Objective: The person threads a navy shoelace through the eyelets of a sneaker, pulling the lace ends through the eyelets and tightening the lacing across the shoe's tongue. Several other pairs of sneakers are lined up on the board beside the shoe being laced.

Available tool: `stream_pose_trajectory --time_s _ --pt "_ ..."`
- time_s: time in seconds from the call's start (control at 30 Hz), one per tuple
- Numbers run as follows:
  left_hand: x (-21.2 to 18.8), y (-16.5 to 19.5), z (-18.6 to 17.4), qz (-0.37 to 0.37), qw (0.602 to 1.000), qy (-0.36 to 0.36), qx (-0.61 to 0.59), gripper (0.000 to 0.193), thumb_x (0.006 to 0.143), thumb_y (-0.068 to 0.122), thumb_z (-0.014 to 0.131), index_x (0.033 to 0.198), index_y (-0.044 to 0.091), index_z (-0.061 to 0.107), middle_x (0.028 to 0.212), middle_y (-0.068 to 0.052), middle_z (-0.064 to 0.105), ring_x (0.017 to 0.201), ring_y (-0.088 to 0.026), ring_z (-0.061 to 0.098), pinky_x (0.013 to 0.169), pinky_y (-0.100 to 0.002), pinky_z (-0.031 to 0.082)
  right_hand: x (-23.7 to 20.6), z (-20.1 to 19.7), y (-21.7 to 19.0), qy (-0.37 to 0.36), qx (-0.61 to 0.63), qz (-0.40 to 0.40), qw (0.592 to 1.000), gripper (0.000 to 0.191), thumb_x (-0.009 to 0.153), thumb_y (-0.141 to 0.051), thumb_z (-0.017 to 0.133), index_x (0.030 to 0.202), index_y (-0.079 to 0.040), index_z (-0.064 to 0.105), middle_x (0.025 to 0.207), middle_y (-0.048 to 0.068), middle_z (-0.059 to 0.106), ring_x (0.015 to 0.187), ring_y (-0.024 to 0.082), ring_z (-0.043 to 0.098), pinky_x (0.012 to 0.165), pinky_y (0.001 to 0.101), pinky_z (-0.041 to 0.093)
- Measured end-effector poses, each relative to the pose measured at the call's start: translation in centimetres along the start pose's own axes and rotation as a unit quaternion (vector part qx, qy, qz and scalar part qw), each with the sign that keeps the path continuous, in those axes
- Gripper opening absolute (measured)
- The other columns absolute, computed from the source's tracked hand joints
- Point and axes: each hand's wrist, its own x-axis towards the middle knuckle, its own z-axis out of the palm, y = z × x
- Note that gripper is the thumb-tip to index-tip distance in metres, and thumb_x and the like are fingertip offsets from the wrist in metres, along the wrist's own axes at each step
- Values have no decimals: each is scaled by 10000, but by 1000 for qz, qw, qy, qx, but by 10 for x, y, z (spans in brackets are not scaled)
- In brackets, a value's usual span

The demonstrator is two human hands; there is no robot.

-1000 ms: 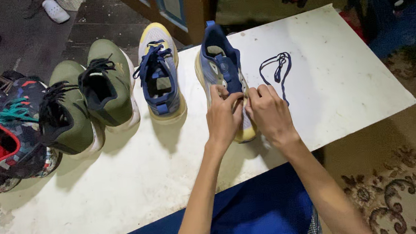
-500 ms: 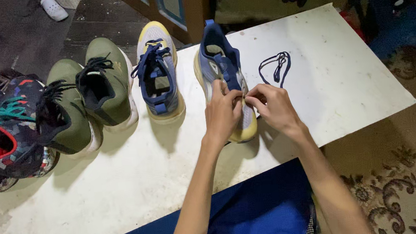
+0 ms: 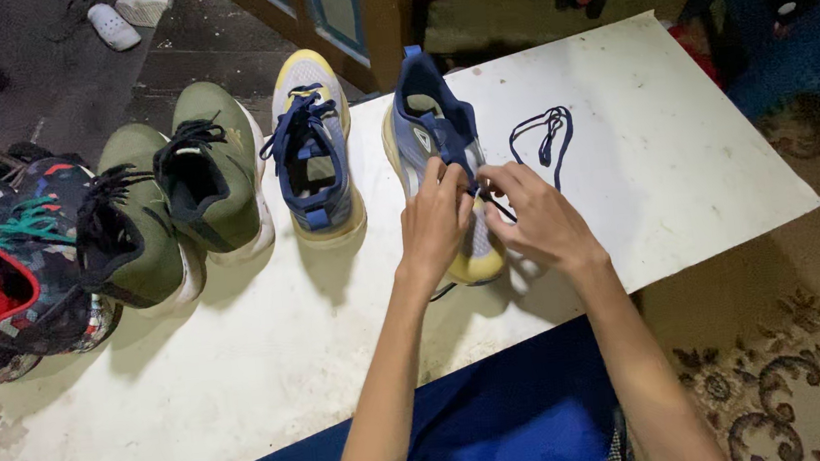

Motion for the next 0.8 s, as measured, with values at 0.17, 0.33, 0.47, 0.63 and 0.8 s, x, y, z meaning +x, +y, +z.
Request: stream_pose_trajectory --time_s 0.17,0.33,0.47,0.63,0.8 --pt "1 -3 -2 -23 995 72 -67 86 946 76 616 1027 61 592 1019 -125 608 892 -388 662 732 -479 518 -5 3 0 16 -26 23 999 347 926 -270 644 1232 -107 629 1108 115 634 909 276 681 797 396 570" --pt "-2 -7 -11 35 988 82 -125 155 932 -14 616 1082 24 608 1008 -141 620 856 -344 660 749 -416 530 1 9 -8 103 -40 -19 994 252 903 -267 768 1091 -107 717 1032 116 551 940 294 624 776 414 543" --pt "-8 -10 -19 -20 972 102 -210 213 929 -3 656 1139 14 630 913 -109 673 684 -179 635 641 -318 518 8 13 -15 129 -29 -34 991 193 869 -206 804 1019 -98 748 1010 100 544 967 272 593 813 406 526" --pt "-33 -18 -27 -75 967 149 -192 76 927 15 704 997 0 680 785 -67 693 622 -95 541 574 -273 448 16 12 -16 103 -20 -34 994 186 876 -224 803 1024 -113 779 1014 90 535 979 260 556 861 388 498" --pt "-45 -17 -17 -79 958 135 -240 127 946 17 717 1054 6 651 802 -63 705 660 -92 583 598 -268 480 28 16 -20 72 -41 -20 996 201 850 -319 822 954 -148 817 973 72 528 1017 252 510 899 394 407"
